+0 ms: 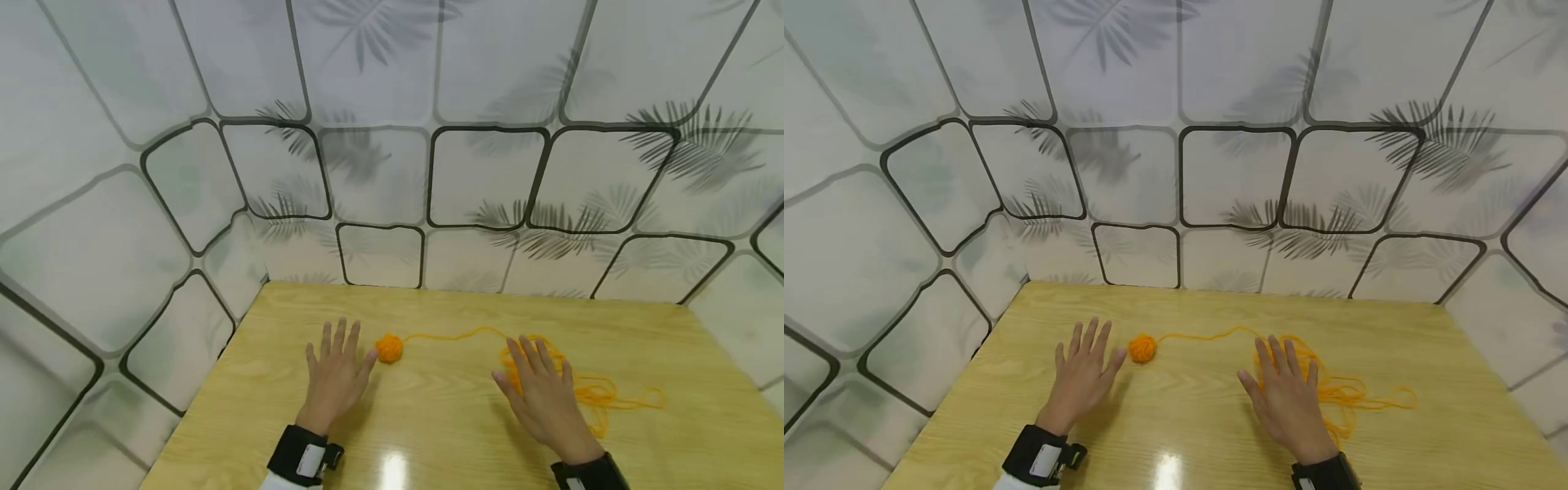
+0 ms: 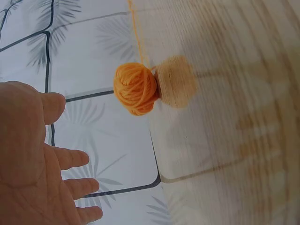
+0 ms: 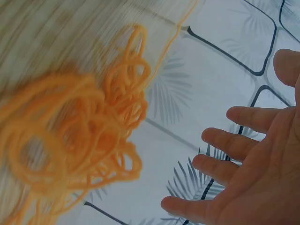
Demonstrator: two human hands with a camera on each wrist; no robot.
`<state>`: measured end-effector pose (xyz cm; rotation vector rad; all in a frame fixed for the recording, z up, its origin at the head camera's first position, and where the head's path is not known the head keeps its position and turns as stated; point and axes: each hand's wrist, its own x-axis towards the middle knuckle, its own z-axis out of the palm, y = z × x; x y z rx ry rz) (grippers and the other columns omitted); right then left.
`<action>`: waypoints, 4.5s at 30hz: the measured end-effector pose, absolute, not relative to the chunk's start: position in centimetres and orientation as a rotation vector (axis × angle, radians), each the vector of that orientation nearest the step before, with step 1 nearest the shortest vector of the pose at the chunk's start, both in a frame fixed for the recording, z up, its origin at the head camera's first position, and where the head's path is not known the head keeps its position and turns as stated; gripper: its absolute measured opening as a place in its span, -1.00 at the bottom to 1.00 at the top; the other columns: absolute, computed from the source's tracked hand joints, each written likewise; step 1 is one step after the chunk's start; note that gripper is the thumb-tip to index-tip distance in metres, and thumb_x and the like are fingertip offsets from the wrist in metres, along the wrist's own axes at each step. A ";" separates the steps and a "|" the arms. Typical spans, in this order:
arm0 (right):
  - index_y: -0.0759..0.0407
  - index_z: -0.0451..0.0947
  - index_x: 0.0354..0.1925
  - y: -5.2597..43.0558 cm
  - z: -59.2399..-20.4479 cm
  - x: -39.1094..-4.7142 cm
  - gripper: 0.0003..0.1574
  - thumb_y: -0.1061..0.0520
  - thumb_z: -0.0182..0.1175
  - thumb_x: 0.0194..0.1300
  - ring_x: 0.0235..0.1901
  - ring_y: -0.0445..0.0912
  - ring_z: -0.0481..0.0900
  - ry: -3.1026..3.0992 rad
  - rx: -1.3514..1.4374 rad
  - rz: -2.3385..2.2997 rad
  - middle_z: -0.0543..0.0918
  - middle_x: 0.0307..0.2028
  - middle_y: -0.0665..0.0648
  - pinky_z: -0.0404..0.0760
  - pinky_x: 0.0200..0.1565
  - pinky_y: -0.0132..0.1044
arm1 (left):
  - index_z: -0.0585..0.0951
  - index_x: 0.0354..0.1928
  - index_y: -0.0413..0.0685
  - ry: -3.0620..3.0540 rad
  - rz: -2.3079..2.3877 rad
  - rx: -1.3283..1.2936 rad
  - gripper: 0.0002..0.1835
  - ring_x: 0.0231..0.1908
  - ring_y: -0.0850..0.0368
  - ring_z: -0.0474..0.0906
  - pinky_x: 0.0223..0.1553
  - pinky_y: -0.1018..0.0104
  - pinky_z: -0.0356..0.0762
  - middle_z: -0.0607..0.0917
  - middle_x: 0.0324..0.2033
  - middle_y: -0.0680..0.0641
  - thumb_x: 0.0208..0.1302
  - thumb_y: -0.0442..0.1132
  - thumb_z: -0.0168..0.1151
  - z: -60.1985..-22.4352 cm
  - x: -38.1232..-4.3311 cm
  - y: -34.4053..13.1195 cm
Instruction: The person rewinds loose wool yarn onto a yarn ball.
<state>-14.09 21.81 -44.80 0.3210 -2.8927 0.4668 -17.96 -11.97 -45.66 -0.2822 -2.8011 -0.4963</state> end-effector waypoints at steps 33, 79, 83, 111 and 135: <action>0.16 0.41 0.13 7.2 -46.8 -22.3 -0.38 0.03 0.23 0.08 0.09 0.14 0.39 -2.732 0.833 0.480 0.53 0.00 0.15 0.35 0.06 0.09 | 0.30 0.27 -0.17 -2.902 -0.745 -0.296 -0.35 -0.10 -0.25 0.38 -0.31 0.02 0.50 0.43 0.01 -0.33 0.26 0.09 0.03 -46.7 -21.6 -8.2; -0.08 0.22 0.29 12.5 -41.3 -18.4 -0.19 -0.09 0.28 0.11 0.23 -0.04 0.29 -2.388 0.811 1.364 0.35 0.23 0.02 0.26 0.19 -0.02 | 0.45 0.11 0.00 -2.494 -2.035 -0.609 -0.52 -0.14 0.02 0.52 -0.20 0.23 0.53 0.57 -0.10 -0.09 0.15 -0.06 0.26 -37.8 -17.9 -5.8; 0.05 0.24 0.28 13.5 -40.4 -17.8 -0.25 0.09 0.26 0.15 -0.06 -0.01 0.52 -2.370 0.825 1.682 0.45 0.09 0.14 0.49 -0.05 -0.12 | 0.39 0.20 0.05 -2.415 -2.166 -0.675 -0.47 -0.11 0.00 0.51 -0.14 0.18 0.52 0.49 -0.02 -0.13 0.17 -0.14 0.24 -37.3 -17.6 -5.5; 0.01 0.59 -0.26 15.1 -41.8 -18.6 -0.76 -0.05 0.04 0.33 -0.59 -0.12 0.39 -2.371 0.432 1.557 0.53 -0.50 0.04 0.42 -0.56 -0.29 | 0.24 0.15 -0.27 -1.801 -3.006 -0.341 -0.42 0.00 -0.06 0.47 0.05 0.09 0.40 0.43 0.05 -0.30 0.17 -0.20 0.24 -37.9 -17.4 -2.7; -0.14 0.52 -0.37 13.9 -41.6 -15.1 -0.79 -0.14 0.05 0.30 -0.70 -0.25 0.25 -2.683 0.669 1.208 0.38 -0.65 -0.15 0.28 -0.65 -0.38 | 0.38 0.11 0.07 -2.406 -1.761 -0.316 -0.57 -0.13 -0.02 0.45 -0.21 0.30 0.51 0.43 -0.04 -0.12 0.21 -0.11 0.21 -44.1 -19.3 -2.3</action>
